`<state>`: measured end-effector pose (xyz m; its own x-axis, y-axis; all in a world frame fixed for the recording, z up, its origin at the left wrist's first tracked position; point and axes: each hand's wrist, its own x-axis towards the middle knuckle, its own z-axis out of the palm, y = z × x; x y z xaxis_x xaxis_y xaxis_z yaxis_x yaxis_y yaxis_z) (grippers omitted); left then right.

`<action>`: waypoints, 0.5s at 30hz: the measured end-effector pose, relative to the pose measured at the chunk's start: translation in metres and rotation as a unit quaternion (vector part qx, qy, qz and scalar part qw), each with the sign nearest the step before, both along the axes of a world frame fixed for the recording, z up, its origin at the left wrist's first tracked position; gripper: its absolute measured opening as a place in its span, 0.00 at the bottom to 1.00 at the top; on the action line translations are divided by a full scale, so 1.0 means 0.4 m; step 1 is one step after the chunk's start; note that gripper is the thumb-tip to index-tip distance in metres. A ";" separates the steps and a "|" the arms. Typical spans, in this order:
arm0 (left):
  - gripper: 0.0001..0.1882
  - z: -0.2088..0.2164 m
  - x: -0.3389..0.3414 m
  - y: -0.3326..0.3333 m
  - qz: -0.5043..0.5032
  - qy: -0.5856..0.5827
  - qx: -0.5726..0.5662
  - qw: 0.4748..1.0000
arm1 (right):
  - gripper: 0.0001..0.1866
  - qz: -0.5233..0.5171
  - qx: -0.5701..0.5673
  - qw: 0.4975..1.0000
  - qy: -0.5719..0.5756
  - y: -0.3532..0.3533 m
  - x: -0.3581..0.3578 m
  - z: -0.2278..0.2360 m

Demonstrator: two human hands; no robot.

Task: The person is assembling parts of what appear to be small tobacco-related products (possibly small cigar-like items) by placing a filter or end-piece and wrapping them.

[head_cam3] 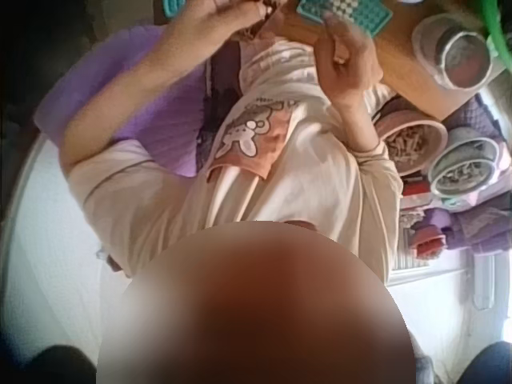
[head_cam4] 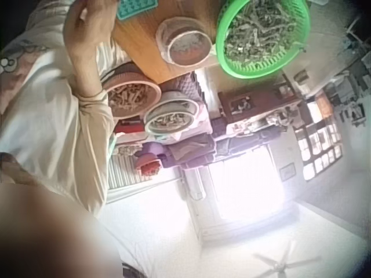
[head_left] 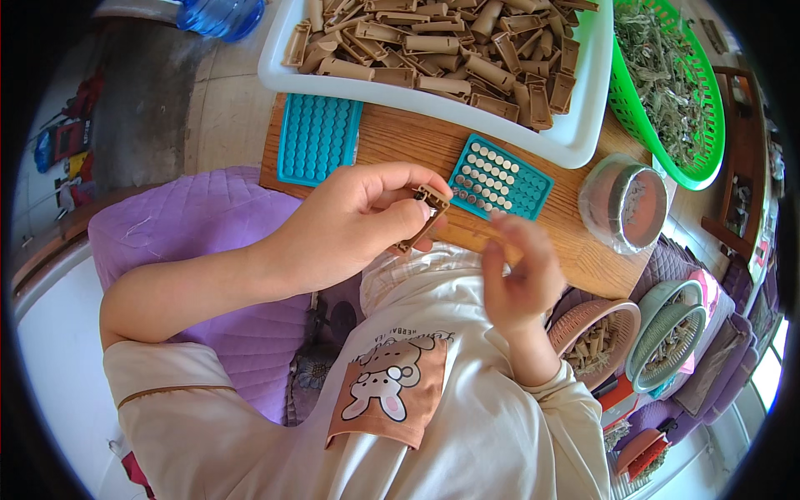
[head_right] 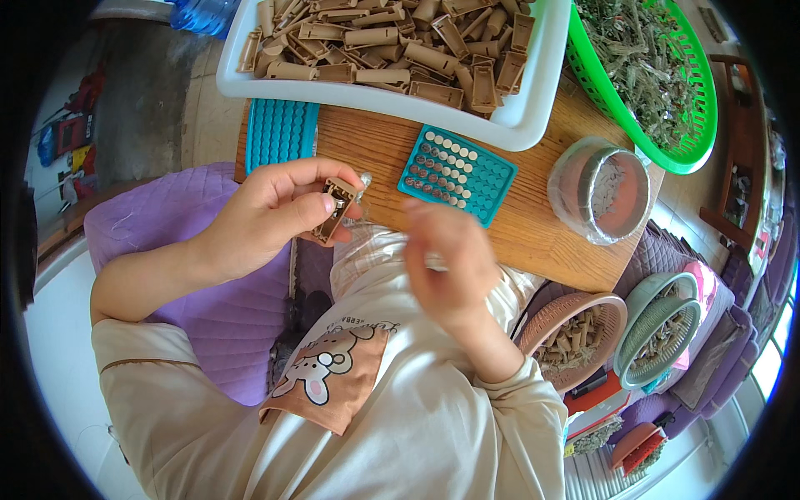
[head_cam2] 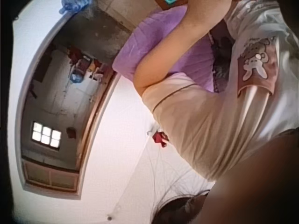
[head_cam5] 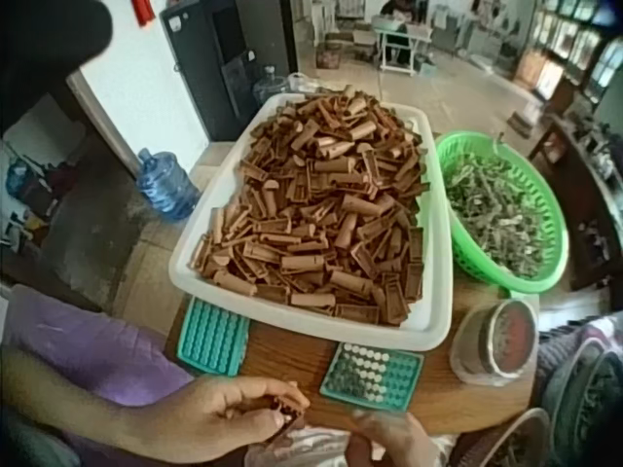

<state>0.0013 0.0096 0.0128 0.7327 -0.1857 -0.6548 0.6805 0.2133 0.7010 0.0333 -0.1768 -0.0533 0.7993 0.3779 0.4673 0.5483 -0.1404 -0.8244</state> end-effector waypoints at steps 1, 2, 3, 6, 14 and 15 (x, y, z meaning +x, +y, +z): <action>0.13 0.001 -0.001 0.001 -0.001 -0.001 0.009 1.000 | 0.15 -0.050 -0.079 0.995 0.040 -0.032 0.008 -0.013; 0.13 0.000 -0.005 0.002 0.003 0.000 0.008 1.000 | 0.13 -0.084 -0.132 0.985 0.072 -0.052 0.024 -0.033; 0.13 0.000 -0.008 -0.001 0.006 0.010 -0.003 1.000 | 0.13 -0.082 -0.131 0.985 0.072 -0.075 0.034 -0.056; 0.13 -0.005 -0.005 -0.003 0.003 0.034 -0.020 0.999 | 0.11 -0.089 -0.276 0.954 0.080 -0.119 0.047 -0.122; 0.13 -0.003 -0.002 -0.005 0.017 0.073 -0.034 0.997 | 0.08 -0.067 -0.339 0.938 -0.009 -0.109 0.056 -0.184; 0.13 -0.005 -0.003 -0.005 0.011 0.070 -0.033 0.997 | 0.08 -0.076 -0.322 0.944 -0.003 -0.109 0.057 -0.185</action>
